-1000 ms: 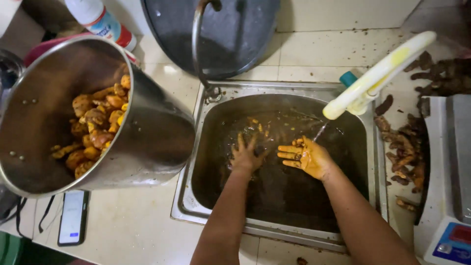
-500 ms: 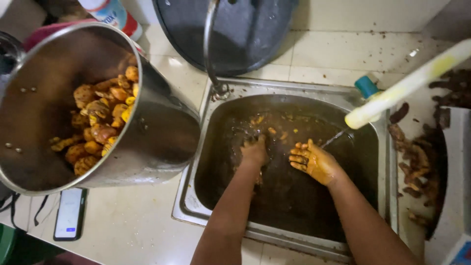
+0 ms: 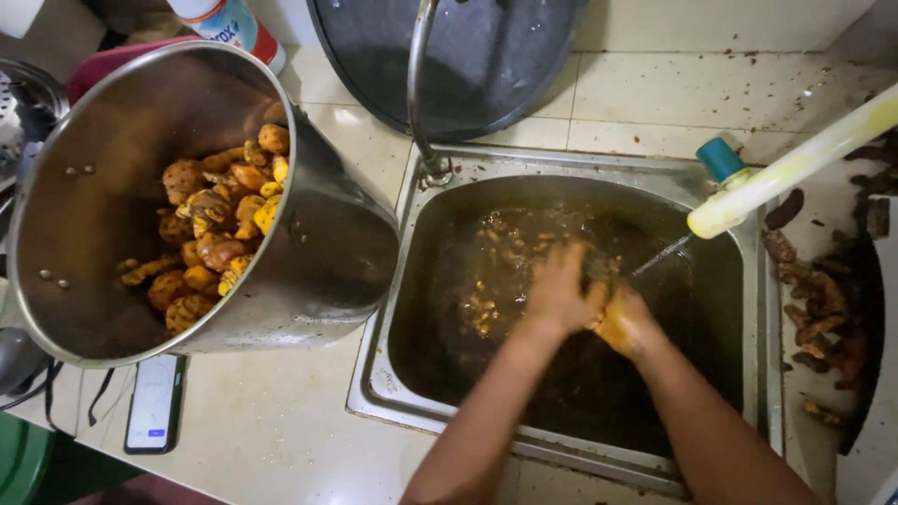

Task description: Washing and scrubbing turmeric roots in a sink under running water to remove dirt.

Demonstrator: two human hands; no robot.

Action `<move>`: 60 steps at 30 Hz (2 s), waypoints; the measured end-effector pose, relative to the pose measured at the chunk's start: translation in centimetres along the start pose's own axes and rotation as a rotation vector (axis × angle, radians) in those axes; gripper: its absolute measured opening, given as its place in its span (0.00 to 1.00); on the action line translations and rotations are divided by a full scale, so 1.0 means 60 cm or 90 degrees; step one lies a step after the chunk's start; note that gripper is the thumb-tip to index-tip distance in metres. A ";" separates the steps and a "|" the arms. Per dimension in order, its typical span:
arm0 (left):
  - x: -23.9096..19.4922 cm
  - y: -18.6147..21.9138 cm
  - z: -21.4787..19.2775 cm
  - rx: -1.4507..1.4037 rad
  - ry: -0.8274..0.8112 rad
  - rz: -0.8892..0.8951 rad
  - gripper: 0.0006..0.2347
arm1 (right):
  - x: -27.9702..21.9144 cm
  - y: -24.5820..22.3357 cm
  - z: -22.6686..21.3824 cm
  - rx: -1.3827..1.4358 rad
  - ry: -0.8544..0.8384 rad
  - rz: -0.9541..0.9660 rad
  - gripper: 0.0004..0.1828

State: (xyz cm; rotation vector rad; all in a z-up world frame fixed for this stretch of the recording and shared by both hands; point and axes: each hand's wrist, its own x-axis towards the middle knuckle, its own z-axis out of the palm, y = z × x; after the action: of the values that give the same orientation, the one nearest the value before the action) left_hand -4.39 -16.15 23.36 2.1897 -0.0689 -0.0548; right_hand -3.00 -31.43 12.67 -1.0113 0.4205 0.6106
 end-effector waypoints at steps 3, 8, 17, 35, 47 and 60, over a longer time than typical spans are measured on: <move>-0.007 -0.010 0.060 0.068 -0.047 -0.061 0.27 | -0.012 0.003 -0.011 -0.062 0.012 -0.059 0.21; 0.008 -0.038 0.047 0.068 0.001 -0.100 0.20 | -0.052 -0.025 0.046 -0.033 -0.054 -0.106 0.16; 0.021 -0.045 0.032 0.096 0.050 -0.214 0.20 | 0.010 0.035 0.010 -0.078 -0.004 -0.136 0.10; 0.038 -0.069 0.064 0.137 -0.033 -0.225 0.14 | -0.091 0.012 0.113 -0.272 0.049 -0.176 0.17; 0.016 -0.217 -0.001 0.247 -0.107 -0.411 0.33 | -0.040 0.020 0.063 -0.176 -0.061 -0.146 0.15; 0.023 -0.109 0.011 -0.245 0.052 -0.279 0.23 | -0.008 0.015 0.025 -0.076 -0.069 -0.042 0.09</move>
State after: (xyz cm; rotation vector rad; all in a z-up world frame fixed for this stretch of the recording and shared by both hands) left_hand -2.88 -13.00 17.64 1.7839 0.4338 -0.2077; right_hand -3.88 -29.89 13.07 -1.0959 0.2564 0.6334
